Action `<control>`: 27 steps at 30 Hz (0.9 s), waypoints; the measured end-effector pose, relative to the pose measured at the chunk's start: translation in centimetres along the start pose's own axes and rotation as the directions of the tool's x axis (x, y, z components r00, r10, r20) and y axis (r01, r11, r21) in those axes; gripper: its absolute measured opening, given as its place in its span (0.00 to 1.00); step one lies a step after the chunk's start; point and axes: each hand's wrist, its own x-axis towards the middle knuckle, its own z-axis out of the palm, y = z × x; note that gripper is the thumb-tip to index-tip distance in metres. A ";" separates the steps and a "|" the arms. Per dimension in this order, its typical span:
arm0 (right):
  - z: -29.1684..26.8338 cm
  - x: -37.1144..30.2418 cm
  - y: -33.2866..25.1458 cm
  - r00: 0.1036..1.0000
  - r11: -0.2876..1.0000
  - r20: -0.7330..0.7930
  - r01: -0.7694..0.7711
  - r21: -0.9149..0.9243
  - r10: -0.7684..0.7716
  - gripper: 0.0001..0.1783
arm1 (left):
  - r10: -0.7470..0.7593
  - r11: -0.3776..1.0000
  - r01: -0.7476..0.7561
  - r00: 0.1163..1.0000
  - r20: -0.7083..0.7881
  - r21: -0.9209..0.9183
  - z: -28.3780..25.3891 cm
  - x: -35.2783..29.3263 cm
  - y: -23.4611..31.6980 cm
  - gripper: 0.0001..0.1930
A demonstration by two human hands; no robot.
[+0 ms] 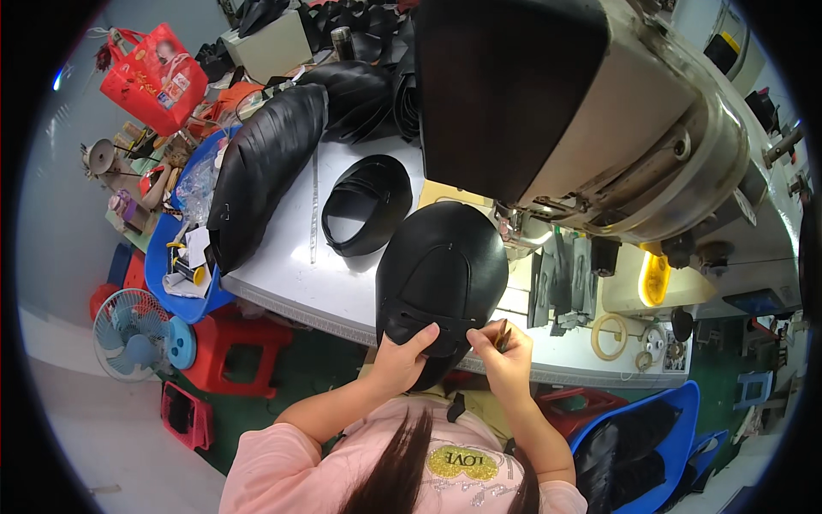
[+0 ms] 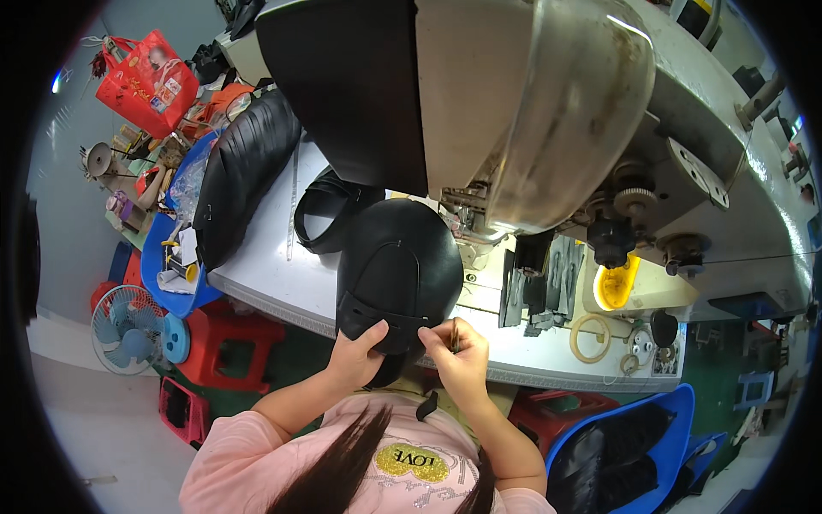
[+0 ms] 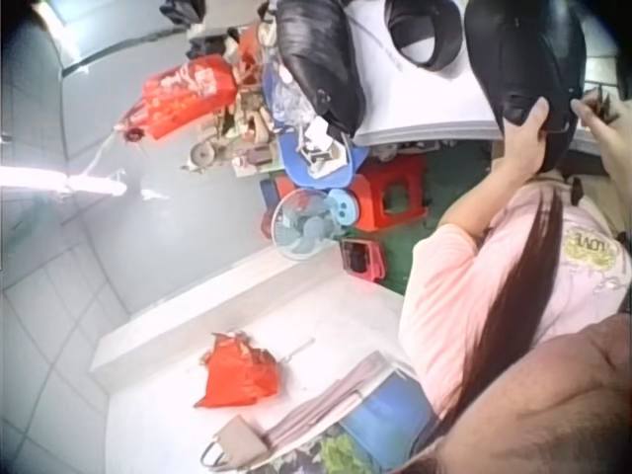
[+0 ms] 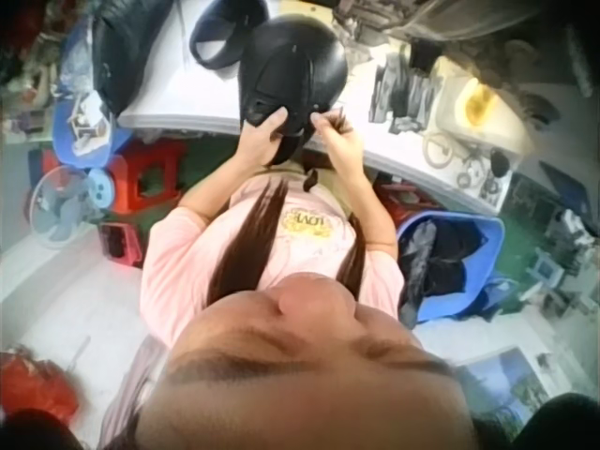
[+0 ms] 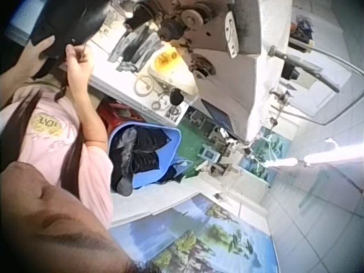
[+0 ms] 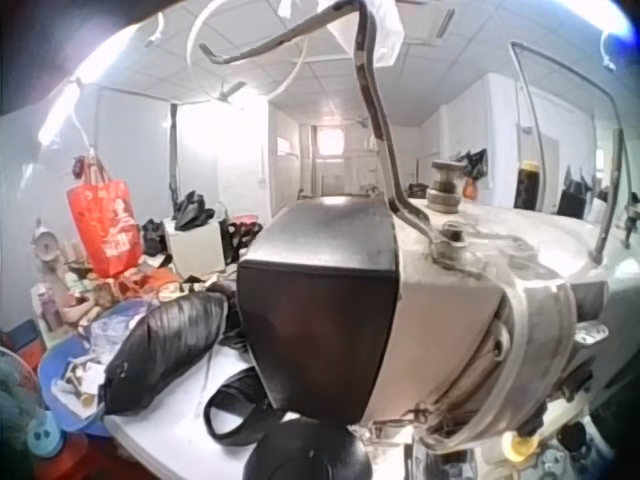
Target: The person uses an industrial sewing machine to stitch black leather pieces. They repeatedly pick up items from a blue bin, align them under the machine's needle, sew a seam, and place the finished piece back into the bin. The process involves handling the leather with both hands to ensure proper alignment during sewing.
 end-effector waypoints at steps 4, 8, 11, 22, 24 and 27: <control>0.3 0.1 -0.8 0.980 0.983 -0.145 0.113 -0.143 -0.134 0.18 | -0.089 0.992 0.088 0.996 -0.003 -0.088 0.2 -0.2 0.7 0.22; -1.4 1.5 -0.4 0.907 0.882 0.304 -0.379 0.280 0.293 0.32 | -0.192 0.961 0.198 0.980 0.047 -0.193 0.2 0.2 0.8 0.22; -0.8 1.5 -0.5 0.925 0.832 0.310 -0.344 0.435 0.220 0.34 | -0.265 0.941 0.270 0.963 0.055 -0.202 0.2 0.4 1.0 0.21; -1.9 2.4 -0.5 0.944 0.905 0.246 -0.293 0.309 0.221 0.23 | -0.108 0.342 -0.365 0.900 0.422 0.866 -1.5 -2.0 1.3 0.03; -1.9 2.5 -0.9 0.938 0.908 0.271 -0.297 0.297 0.218 0.23 | 0.227 0.004 -0.746 0.649 0.726 0.666 -1.4 -1.6 1.9 0.02; -1.9 2.6 -1.1 0.943 0.908 0.265 -0.282 0.310 0.202 0.23 | 0.232 -0.354 -0.837 0.354 0.906 0.418 -0.1 0.7 3.5 0.12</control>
